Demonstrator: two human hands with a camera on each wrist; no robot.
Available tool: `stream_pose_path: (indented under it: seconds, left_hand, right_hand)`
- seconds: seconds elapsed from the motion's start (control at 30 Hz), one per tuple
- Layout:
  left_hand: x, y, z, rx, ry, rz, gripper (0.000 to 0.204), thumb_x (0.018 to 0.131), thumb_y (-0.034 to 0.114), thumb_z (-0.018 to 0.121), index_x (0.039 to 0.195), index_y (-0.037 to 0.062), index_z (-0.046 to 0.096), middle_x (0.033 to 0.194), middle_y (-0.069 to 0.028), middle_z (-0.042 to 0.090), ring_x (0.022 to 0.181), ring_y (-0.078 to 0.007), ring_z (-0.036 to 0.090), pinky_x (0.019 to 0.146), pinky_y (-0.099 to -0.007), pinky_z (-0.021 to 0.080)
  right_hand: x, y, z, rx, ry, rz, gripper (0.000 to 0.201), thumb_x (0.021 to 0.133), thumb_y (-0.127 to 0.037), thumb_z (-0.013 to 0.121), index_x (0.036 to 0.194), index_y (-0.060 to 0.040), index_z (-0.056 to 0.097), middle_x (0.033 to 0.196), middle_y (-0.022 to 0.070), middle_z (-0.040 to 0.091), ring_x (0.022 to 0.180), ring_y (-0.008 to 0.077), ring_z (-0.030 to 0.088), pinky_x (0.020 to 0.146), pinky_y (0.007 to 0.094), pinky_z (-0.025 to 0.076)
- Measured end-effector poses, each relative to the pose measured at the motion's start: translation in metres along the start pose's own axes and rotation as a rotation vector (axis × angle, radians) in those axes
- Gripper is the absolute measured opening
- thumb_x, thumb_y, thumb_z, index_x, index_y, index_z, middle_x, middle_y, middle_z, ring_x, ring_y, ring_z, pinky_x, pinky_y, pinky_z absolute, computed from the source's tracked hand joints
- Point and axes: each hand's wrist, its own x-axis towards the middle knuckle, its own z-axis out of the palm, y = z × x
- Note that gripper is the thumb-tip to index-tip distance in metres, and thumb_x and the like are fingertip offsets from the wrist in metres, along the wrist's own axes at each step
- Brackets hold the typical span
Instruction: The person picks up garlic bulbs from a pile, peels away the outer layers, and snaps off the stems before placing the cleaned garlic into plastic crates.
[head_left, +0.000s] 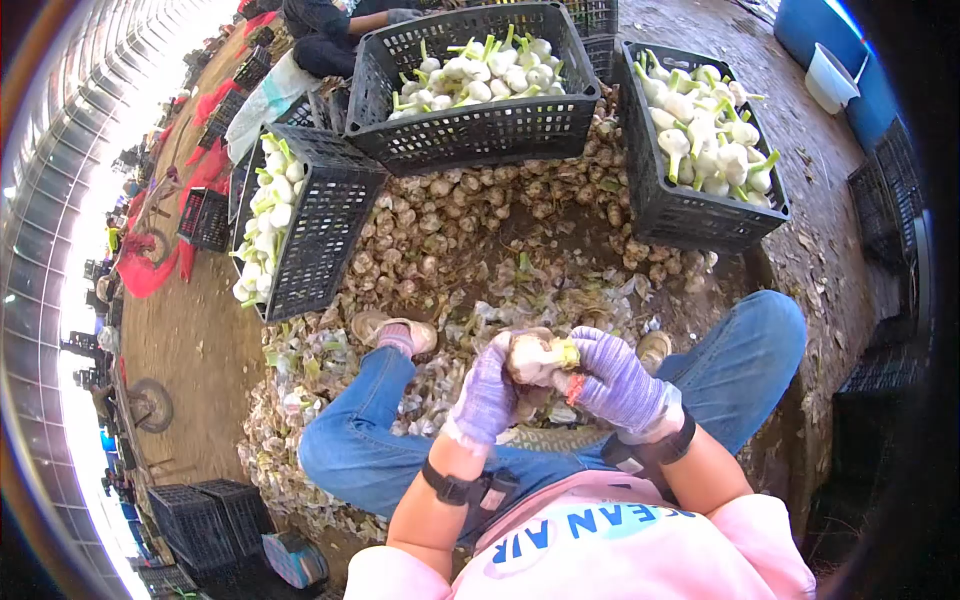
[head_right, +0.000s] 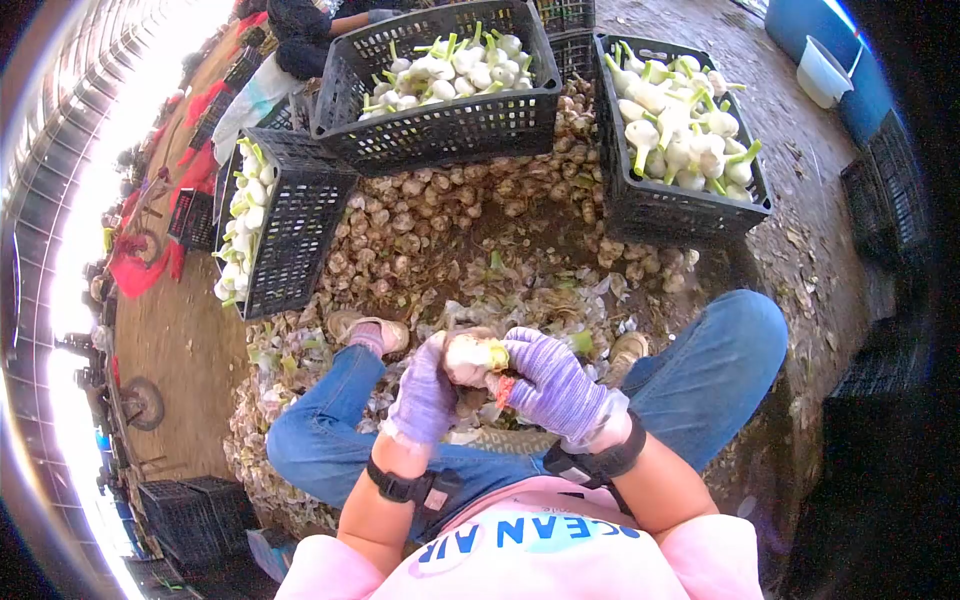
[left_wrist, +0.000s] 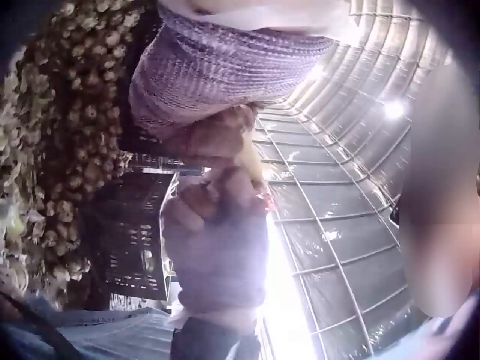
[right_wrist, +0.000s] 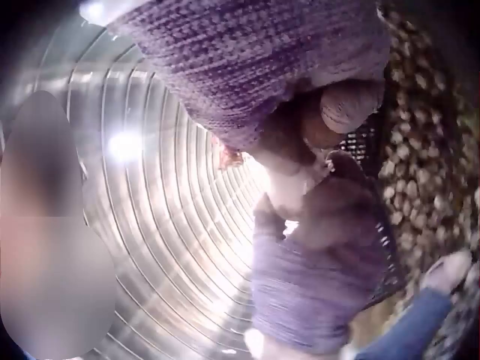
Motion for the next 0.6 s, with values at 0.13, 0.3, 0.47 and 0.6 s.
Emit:
stream_pose_path:
  seconds: [0.13,0.3,0.47,0.6]
  left_hand:
    - [-0.007,-0.013,0.024,0.778,0.188,0.636,0.06,0.09,0.053,0.045,0.127,0.0062,0.043,0.114,-0.0063,0.052,0.103,-0.0142,0.05,0.085,-0.0287,0.045]
    - [-0.001,-0.014,0.011,0.243,0.01,0.387,0.044,0.088,0.036,0.058,0.12,0.0083,0.047,0.106,-0.0062,0.057,0.09,-0.0148,0.058,0.068,-0.025,0.051]
    - [-0.004,-0.007,0.01,0.174,-0.057,0.408,0.054,0.082,0.035,0.066,0.122,0.0062,0.046,0.108,-0.0073,0.059,0.091,-0.015,0.06,0.068,-0.0239,0.051]
    - [-0.015,0.012,0.013,0.164,-0.169,0.307,0.056,0.079,0.027,0.071,0.124,0.0037,0.046,0.112,-0.0077,0.058,0.097,-0.0174,0.059,0.078,-0.0277,0.052]
  right_hand:
    - [-0.005,-0.003,0.0,0.412,0.119,0.36,0.027,0.086,-0.015,0.06,0.107,0.0,0.058,0.094,0.0042,0.062,0.085,0.0106,0.055,0.077,0.0254,0.045]
    - [-0.003,-0.011,0.002,0.713,0.102,0.382,0.036,0.087,-0.023,0.058,0.115,-0.0015,0.052,0.099,0.0047,0.061,0.084,0.0105,0.057,0.073,0.0243,0.046]
    - [0.002,-0.02,0.003,0.91,0.216,0.43,0.034,0.081,-0.029,0.061,0.104,-0.0047,0.056,0.099,0.0112,0.059,0.082,0.0241,0.058,0.075,0.035,0.046]
    - [0.003,-0.007,0.005,1.304,0.261,0.252,0.022,0.082,-0.016,0.057,0.099,-0.0023,0.055,0.091,0.0112,0.061,0.08,0.0206,0.059,0.067,0.0313,0.048]
